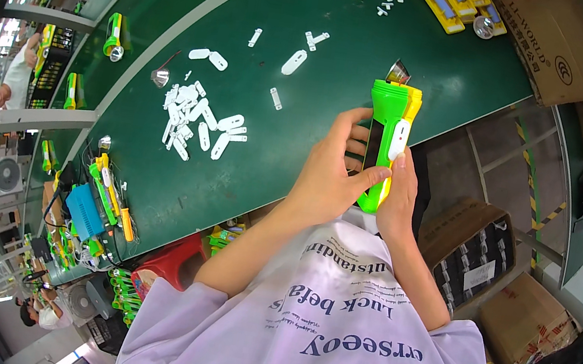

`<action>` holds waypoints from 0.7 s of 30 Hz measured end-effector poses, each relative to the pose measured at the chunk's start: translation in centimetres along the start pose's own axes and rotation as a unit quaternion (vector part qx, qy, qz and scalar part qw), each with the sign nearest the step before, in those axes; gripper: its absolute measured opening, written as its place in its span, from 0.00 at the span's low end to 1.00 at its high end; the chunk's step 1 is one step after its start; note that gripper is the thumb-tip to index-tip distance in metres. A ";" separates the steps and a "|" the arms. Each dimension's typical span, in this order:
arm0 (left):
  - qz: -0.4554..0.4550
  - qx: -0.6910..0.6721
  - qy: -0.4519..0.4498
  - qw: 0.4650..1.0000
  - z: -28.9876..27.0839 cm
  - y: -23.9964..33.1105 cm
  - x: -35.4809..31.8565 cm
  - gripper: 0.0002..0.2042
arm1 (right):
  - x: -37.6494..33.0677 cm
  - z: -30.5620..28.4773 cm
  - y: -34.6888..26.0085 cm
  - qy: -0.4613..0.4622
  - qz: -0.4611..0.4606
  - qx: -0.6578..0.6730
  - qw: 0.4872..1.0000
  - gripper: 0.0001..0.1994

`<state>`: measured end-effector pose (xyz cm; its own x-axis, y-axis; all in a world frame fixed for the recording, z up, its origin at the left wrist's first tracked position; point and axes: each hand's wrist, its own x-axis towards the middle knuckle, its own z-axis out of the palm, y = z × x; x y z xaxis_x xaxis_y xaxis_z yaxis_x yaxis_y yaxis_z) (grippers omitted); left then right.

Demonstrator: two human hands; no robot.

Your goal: The person assembles flashlights by joining the casing halves together with internal components, attaching small plastic switch covers by hand, and placing the assembled flashlights onto the conveyor belt.

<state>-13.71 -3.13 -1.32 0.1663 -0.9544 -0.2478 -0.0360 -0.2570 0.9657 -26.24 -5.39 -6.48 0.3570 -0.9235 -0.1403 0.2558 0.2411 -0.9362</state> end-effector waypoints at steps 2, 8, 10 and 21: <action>-0.012 -0.001 -0.004 1.000 -0.2 0.3 -0.1 0.34 | -0.1 -0.2 0.1 -0.013 0.003 -0.007 1.000 0.22; -0.029 0.005 -0.018 0.999 -1.1 -0.1 0.2 0.33 | -0.2 -0.5 -0.1 -0.052 0.013 -0.074 0.996 0.24; -0.017 -0.010 -0.009 1.000 -1.3 -0.7 0.5 0.34 | -0.1 -0.7 0.0 -0.061 0.028 -0.059 0.996 0.24; 0.005 -0.059 -0.059 0.996 -2.7 -1.3 0.6 0.37 | 1.1 -3.0 -5.0 -0.226 0.157 -0.001 0.961 0.38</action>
<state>-10.90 -2.93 -2.56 0.0494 -0.9698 -0.2390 0.0807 -0.2347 0.9687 -29.86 -8.53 -2.95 0.7702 -0.5815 -0.2621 0.0705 0.4861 -0.8711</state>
